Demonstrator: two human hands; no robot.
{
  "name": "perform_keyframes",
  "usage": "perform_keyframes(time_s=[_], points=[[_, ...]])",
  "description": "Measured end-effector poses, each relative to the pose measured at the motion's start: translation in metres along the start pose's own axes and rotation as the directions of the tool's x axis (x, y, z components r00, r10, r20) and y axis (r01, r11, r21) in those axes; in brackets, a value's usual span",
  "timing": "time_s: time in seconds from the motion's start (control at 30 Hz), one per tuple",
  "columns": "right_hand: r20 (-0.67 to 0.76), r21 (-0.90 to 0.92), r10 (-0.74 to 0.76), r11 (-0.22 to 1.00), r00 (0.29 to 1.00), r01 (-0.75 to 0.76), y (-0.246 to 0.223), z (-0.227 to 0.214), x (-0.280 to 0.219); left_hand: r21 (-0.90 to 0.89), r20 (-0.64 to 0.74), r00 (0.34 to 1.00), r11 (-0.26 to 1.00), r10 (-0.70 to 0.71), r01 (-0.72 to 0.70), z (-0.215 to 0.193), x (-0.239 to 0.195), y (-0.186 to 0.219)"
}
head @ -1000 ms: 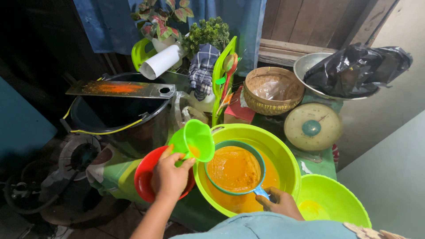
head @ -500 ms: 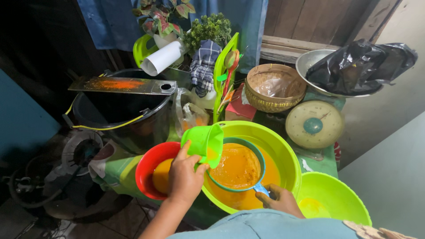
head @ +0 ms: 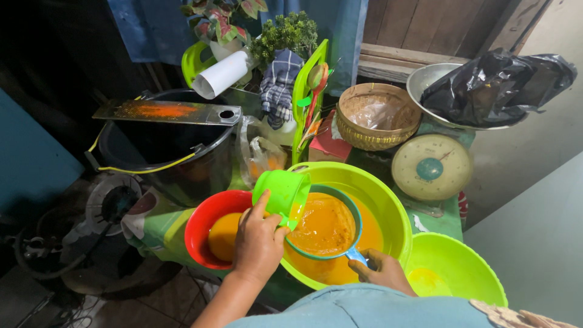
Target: The person pours an orange liquid from a red bowl through a green strainer into a larger green basin. They repeatedly scoop the liquid with a green cup and press the pulp in the strainer with their hand to extract more liquid. The process continues until the red bowl is empty.
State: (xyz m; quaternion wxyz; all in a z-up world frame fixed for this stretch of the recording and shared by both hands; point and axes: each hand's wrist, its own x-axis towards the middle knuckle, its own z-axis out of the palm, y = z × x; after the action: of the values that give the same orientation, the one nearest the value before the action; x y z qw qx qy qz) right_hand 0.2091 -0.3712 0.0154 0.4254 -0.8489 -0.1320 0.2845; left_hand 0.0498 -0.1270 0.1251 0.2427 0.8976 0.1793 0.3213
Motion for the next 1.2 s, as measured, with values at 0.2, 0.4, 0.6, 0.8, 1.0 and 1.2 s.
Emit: perform_keyframes(time_s=[0.2, 0.4, 0.6, 0.8, 1.0, 1.2], points=[[0.007, -0.001, -0.027, 1.000, 1.000, 0.027, 0.0007, 0.0000, 0.0004, 0.043, 0.037, 0.999, 0.999, 0.020, -0.022, -0.0023, -0.0012, 0.0045], [0.013, -0.016, -0.035, 0.999, 0.999, 0.036, -0.0013, -0.0012, -0.0009, 0.081, 0.041, 0.993, 0.990, 0.113, -0.116, -0.0038, -0.0016, 0.0084], [0.008, -0.016, -0.034, 0.999, 0.999, 0.034, -0.0029, -0.0026, -0.0030, 0.105, 0.065, 0.977, 0.972, 0.205, -0.211, -0.0037, -0.0034, 0.0096], [0.000, -0.028, -0.049, 0.998, 0.999, 0.049, -0.0016, -0.0021, -0.0015, 0.115, 0.106, 0.968, 0.964, 0.227, -0.238, -0.0033, -0.0047, 0.0094], [0.001, -0.043, -0.054, 0.998, 0.999, 0.054, 0.0009, -0.0019, 0.0000, 0.118, 0.105, 0.966, 0.961, 0.237, -0.248, -0.0053, -0.0038, 0.0105], [-0.006, -0.023, -0.054, 0.998, 0.999, 0.054, 0.0017, -0.0014, 0.0016, 0.026, 0.083, 0.990, 0.992, 0.118, -0.120, -0.0030, -0.0052, 0.0043]])
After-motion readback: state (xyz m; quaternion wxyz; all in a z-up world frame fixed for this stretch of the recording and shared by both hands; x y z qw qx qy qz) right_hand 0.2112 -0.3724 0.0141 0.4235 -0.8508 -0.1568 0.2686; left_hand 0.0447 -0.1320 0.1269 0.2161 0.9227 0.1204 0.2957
